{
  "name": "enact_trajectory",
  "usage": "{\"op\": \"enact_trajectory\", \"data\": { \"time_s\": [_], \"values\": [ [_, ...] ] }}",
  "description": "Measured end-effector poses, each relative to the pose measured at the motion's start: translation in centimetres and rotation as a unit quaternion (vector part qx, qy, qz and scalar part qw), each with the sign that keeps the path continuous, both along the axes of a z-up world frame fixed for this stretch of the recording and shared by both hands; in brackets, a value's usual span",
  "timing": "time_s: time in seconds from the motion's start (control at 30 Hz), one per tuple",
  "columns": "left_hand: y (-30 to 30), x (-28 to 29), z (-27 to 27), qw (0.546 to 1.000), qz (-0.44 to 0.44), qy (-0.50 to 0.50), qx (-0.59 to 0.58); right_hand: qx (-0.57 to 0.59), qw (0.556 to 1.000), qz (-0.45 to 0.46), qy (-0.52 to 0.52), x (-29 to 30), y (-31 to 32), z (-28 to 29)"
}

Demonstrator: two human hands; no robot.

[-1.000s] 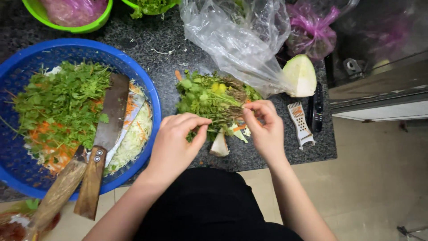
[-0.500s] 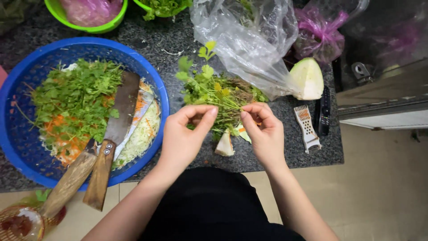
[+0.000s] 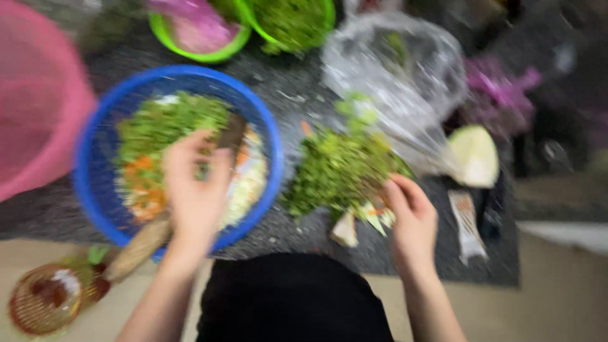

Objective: Picking coriander leaves and stems and placing them into a pink colander basket for preparation.

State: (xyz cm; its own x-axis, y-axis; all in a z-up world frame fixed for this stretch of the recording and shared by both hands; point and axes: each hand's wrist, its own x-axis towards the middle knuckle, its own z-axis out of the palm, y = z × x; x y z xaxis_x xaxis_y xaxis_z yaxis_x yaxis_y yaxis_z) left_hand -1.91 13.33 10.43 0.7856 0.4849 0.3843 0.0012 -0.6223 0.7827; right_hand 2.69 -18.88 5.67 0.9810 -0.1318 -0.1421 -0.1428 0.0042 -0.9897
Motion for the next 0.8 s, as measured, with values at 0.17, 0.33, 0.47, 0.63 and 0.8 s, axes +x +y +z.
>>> {"op": "enact_trajectory", "data": {
  "time_s": [0.17, 0.33, 0.47, 0.63, 0.8],
  "values": [
    [15.6, -6.9, -8.0, 0.958, 0.214, -0.002, 0.191, 0.132, 0.989, -0.002, 0.068, 1.8, -2.7, -6.3],
    [23.9, -13.5, -24.0, 0.662, -0.165, 0.066, -0.728, 0.244, 0.955, 0.130, 0.105, 5.1, -2.4, -11.4],
    [16.2, -10.9, -20.2, 0.686, 0.027, 0.256, -0.681, 0.196, 0.954, 0.113, 0.198, 7.5, 1.4, -8.7],
    [12.3, -14.6, -22.2, 0.651, 0.091, 0.213, -0.723, 0.194, 0.965, 0.160, 0.081, 11.7, 4.7, -6.3],
    [12.8, -29.1, -31.7, 0.698, 0.032, 0.134, -0.702, 0.152, 0.949, 0.266, 0.081, 13.2, 14.9, -4.1]
  ]
}}
